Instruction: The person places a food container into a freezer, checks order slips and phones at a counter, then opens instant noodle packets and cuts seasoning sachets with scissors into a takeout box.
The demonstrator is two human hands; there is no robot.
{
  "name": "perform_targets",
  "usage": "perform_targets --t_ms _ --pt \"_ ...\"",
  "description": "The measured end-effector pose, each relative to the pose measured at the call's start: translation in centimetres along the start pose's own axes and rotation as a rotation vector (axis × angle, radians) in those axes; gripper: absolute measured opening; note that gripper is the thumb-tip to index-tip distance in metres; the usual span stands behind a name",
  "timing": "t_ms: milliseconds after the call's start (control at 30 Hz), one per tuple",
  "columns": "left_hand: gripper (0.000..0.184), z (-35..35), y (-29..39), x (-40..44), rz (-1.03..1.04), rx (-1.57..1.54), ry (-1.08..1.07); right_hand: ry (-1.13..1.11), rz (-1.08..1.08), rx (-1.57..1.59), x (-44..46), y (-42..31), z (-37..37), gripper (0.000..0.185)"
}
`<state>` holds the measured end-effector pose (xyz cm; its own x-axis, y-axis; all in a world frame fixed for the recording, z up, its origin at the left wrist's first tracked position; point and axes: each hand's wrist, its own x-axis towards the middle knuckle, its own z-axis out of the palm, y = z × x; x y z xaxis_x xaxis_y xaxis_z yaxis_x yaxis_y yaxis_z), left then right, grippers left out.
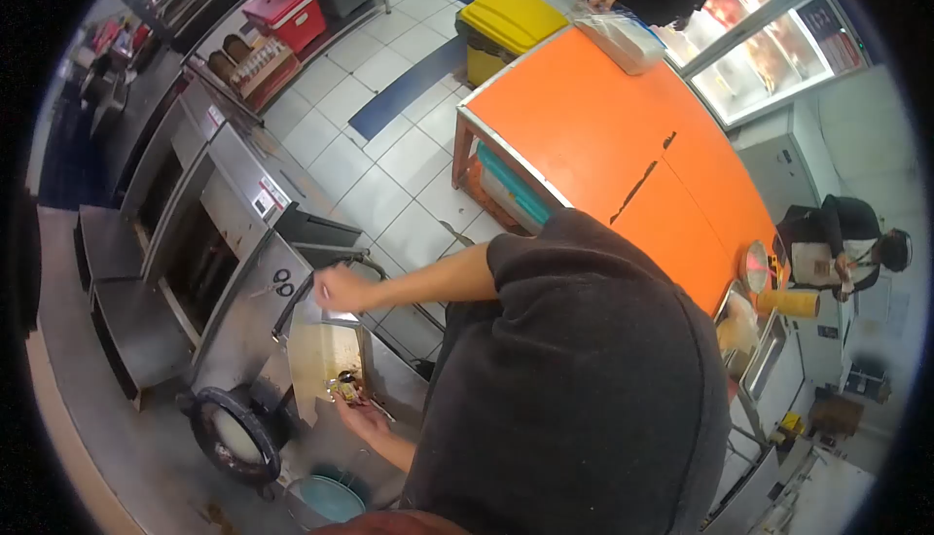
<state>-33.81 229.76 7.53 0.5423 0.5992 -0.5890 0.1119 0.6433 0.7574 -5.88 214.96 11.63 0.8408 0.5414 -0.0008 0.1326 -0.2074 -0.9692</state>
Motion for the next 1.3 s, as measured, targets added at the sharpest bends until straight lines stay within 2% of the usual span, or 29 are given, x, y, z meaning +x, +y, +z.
perform_targets --t_ms 100,167,200,233,300,333,367,400,533,600,733,800,833,900,967,1000,1033,1067,1100,1133,1167,1233,1300 --pt "0.047 -0.1 0.7 0.5 -0.008 0.018 0.009 -0.405 -0.093 -0.121 -4.5 1.0 3.9 0.021" --pt "0.048 3.4 2.7 -2.0 -0.019 0.081 0.008 -0.442 -0.071 -0.124 -4.8 0.4 5.5 0.022" --pt "0.047 5.7 3.6 -3.6 0.052 0.091 -0.087 -0.521 -0.063 -0.120 -5.4 -0.1 7.7 0.023" --pt "0.045 5.3 3.5 -3.1 0.018 0.049 -0.081 -0.678 -0.143 -0.252 -5.3 0.0 9.3 0.024" --pt "0.038 3.3 1.8 -1.7 0.115 0.055 -0.048 -0.734 -0.604 -0.215 -3.6 1.9 10.6 0.029" --pt "0.037 4.3 2.3 -2.2 0.098 0.056 0.015 -0.733 -0.830 -0.187 -2.8 2.8 11.1 0.031" --pt "0.036 4.7 3.2 -2.3 0.067 0.041 0.017 -0.799 0.109 0.068 -3.4 -1.1 10.3 0.032" --pt "0.036 3.8 2.9 -1.8 0.039 0.081 0.038 -0.753 0.187 0.114 -3.0 -2.8 9.5 0.034" --pt "0.035 4.2 3.3 -1.7 0.060 0.090 0.079 -0.796 0.047 -0.001 -1.4 0.3 10.7 0.031" --pt "0.034 4.1 3.0 -1.4 0.056 0.113 0.101 -0.852 0.281 0.144 -1.0 -0.5 9.9 0.028" --pt "0.035 4.4 3.3 -1.4 0.062 0.061 0.085 -0.916 0.296 0.029 0.0 -0.7 10.0 0.025" --pt "0.034 4.8 3.6 -1.2 0.065 0.101 0.084 -0.862 0.113 -0.186 0.6 -0.9 9.9 0.020" --pt "0.034 4.6 3.3 -1.1 0.061 0.094 0.088 -0.869 0.116 -0.191 0.6 -0.8 10.0 0.020" --pt "0.032 4.2 3.4 -0.6 0.007 0.400 0.096 -0.624 -0.424 -0.503 0.8 -0.6 10.4 0.016" --pt "0.035 4.9 3.7 -1.5 0.137 0.609 0.229 -0.742 -0.242 -0.642 0.8 -1.6 10.6 0.016" --pt "0.035 5.8 5.1 -2.9 0.095 0.643 0.237 -0.660 -0.447 -0.513 0.4 1.7 11.0 0.017" --pt "0.032 4.7 4.0 -2.1 0.364 0.907 0.275 -0.471 -0.587 -0.252 -0.5 5.7 11.9 0.016" --pt "0.031 4.7 3.7 -1.6 0.416 0.989 0.274 -0.398 -0.604 -0.264 -0.1 7.2 13.5 0.014" --pt "0.030 5.3 3.9 -1.5 0.503 0.949 0.247 -0.491 -0.747 -0.459 0.8 7.4 13.1 0.017" --pt "0.030 7.2 5.2 -2.8 0.456 0.996 0.257 -0.665 -0.487 -0.555 1.0 4.7 12.3 0.015" --pt "0.029 5.5 4.3 -1.0 0.438 1.180 0.255 -0.682 -0.436 -0.647 0.8 2.4 11.4 0.013" --pt "0.029 6.0 4.7 -0.5 0.424 1.362 0.274 -0.626 -0.317 -0.612 0.6 0.3 10.6 0.011" --pt "0.029 6.6 5.1 -0.6 0.519 1.335 0.277 -0.552 -0.293 -0.546 0.5 0.5 10.9 0.012"
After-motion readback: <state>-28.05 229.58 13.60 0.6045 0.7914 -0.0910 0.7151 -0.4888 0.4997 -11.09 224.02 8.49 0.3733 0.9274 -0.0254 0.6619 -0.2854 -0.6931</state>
